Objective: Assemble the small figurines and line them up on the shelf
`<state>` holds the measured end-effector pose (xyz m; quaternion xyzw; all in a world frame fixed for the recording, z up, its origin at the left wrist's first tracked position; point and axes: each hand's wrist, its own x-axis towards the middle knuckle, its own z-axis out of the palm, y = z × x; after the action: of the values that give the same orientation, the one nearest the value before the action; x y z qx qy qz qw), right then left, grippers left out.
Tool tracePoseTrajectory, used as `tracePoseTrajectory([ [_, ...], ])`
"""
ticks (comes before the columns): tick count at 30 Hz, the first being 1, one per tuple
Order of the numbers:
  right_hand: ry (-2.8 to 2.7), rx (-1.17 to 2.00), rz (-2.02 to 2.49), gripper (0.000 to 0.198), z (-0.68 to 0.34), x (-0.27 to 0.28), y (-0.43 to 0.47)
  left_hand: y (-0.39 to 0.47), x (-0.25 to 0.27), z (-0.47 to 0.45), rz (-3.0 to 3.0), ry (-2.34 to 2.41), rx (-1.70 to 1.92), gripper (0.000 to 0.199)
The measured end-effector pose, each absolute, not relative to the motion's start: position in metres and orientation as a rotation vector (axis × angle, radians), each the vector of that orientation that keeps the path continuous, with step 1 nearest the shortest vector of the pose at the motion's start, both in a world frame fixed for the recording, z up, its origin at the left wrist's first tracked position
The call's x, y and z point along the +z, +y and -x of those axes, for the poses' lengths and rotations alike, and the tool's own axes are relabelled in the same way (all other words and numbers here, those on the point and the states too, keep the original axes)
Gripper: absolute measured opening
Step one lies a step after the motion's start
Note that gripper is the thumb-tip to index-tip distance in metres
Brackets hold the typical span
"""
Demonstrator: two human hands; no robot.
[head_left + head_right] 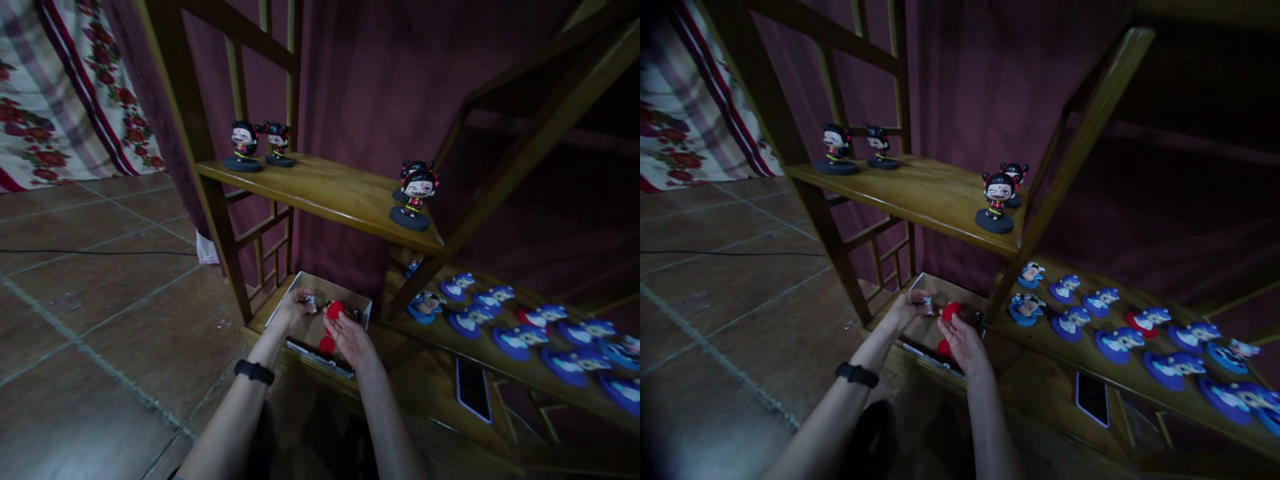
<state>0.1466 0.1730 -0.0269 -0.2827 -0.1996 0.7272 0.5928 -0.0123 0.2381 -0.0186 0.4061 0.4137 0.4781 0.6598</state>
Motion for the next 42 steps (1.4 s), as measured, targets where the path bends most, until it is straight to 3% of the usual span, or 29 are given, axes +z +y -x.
tracePoseTrajectory([
  [5, -0.448, 1.644, 0.605, 0.03, -0.147, -0.008, 0.154, 0.225, 0.009, 0.01, -0.67, 0.593, 1.031, 0.043],
  [13, -0.447, 1.542, 0.575, 0.033, -0.146, -0.002, 0.126, 0.204, 0.017, 0.001, -0.737, 0.475, 1.025, 0.043],
  [22, -0.467, 1.549, 0.655, 0.038, -0.148, -0.004, 0.135, 0.196, 0.011, -0.02, -1.013, 0.706, 1.094, 0.029],
  [26, -0.444, 1.546, 0.69, 0.036, -0.151, -0.005, 0.14, 0.201, 0.001, -0.026, -1.136, 0.827, 1.126, 0.032],
  [34, -0.481, 1.519, 0.684, 0.034, -0.153, -0.001, 0.142, 0.201, 0.004, -0.018, -0.535, 0.679, 1.027, 0.011],
  [42, -0.438, 1.51, 0.703, 0.03, -0.156, 0.002, 0.14, 0.201, 0.008, -0.014, -0.52, 0.655, 0.955, 0.014],
])
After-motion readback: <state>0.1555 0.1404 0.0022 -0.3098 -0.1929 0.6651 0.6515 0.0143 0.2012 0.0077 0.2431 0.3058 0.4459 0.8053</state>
